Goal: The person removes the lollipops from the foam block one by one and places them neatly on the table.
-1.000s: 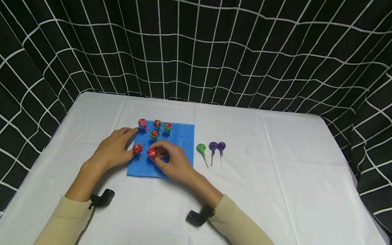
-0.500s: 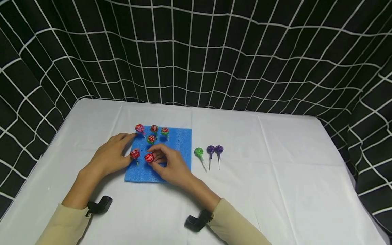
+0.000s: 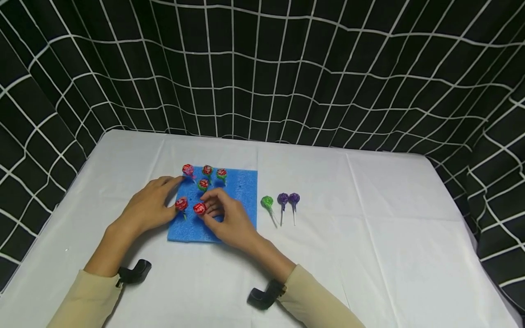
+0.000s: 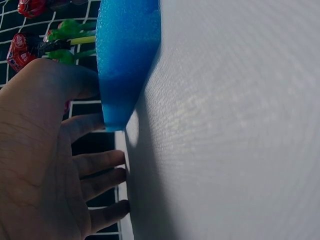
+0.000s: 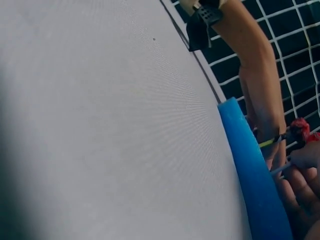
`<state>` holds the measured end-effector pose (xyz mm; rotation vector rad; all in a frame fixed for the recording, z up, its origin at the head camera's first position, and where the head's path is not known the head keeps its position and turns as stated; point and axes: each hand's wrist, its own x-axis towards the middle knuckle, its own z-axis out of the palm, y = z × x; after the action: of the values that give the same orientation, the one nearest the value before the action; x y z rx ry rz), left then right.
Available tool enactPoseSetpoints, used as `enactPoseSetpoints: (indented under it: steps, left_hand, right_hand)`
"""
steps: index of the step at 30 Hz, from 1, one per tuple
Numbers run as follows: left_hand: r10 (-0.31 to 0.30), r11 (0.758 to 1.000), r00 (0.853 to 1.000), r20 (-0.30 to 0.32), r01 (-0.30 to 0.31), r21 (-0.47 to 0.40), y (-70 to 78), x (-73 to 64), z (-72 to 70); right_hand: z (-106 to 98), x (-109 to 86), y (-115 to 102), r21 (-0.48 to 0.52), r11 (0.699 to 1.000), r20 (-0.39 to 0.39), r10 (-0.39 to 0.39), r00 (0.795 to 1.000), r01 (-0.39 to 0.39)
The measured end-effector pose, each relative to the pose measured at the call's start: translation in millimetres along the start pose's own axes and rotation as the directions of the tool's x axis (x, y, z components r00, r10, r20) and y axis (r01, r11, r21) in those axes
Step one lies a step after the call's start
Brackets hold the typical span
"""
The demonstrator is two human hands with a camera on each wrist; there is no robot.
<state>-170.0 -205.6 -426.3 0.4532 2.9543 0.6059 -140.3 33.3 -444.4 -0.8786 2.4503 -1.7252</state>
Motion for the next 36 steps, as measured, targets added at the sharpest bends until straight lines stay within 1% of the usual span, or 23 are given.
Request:
enactPoseSetpoints:
  steps: [3,13,17,22,29,33,36]
  left_hand:
    - [-0.001,1.0,1.0,0.003,0.001,-0.003,-0.1,0.1,-0.9]
    - [-0.005,1.0,1.0,0.003,0.005,-0.006,-1.4,0.0,0.6]
    - [-0.008,1.0,1.0,0.002,0.008,-0.007,-0.8,3.2,3.1]
    - [0.0,1.0,1.0,-0.002,0.0,-0.012,1.5,8.4,7.5]
    - [-0.02,1.0,1.0,0.008,0.02,-0.011,0.8,1.4,10.0]
    - [-0.012,1.0,1.0,0.019,0.013,-0.007,1.2,0.3,6.5]
    - [-0.015,1.0,1.0,0.026,0.015,0.006,-0.2,-0.4,2.3]
  right_hand:
    - [0.5,0.3,-1.0,0.009,1.0,-0.007,-0.007,1.0,0.007]
    - [1.5,0.5,-1.4,0.032,0.999,-0.038,0.016,0.999,-0.015]
    - [-2.7,0.2,-3.0,0.04,0.999,-0.053,0.015,0.998,-0.013]
    - [-11.2,-1.8,-4.4,0.039,0.999,-0.101,0.006,0.995,-0.002]
    - [-19.0,-11.4,-7.2,0.051,0.998,-0.112,0.038,0.993,-0.033]
    - [-23.4,-15.0,-7.7,0.047,0.998,-0.156,0.046,0.987,-0.039]
    - [-26.3,-16.3,-7.7,0.051,0.998,-0.172,0.051,0.984,-0.042]
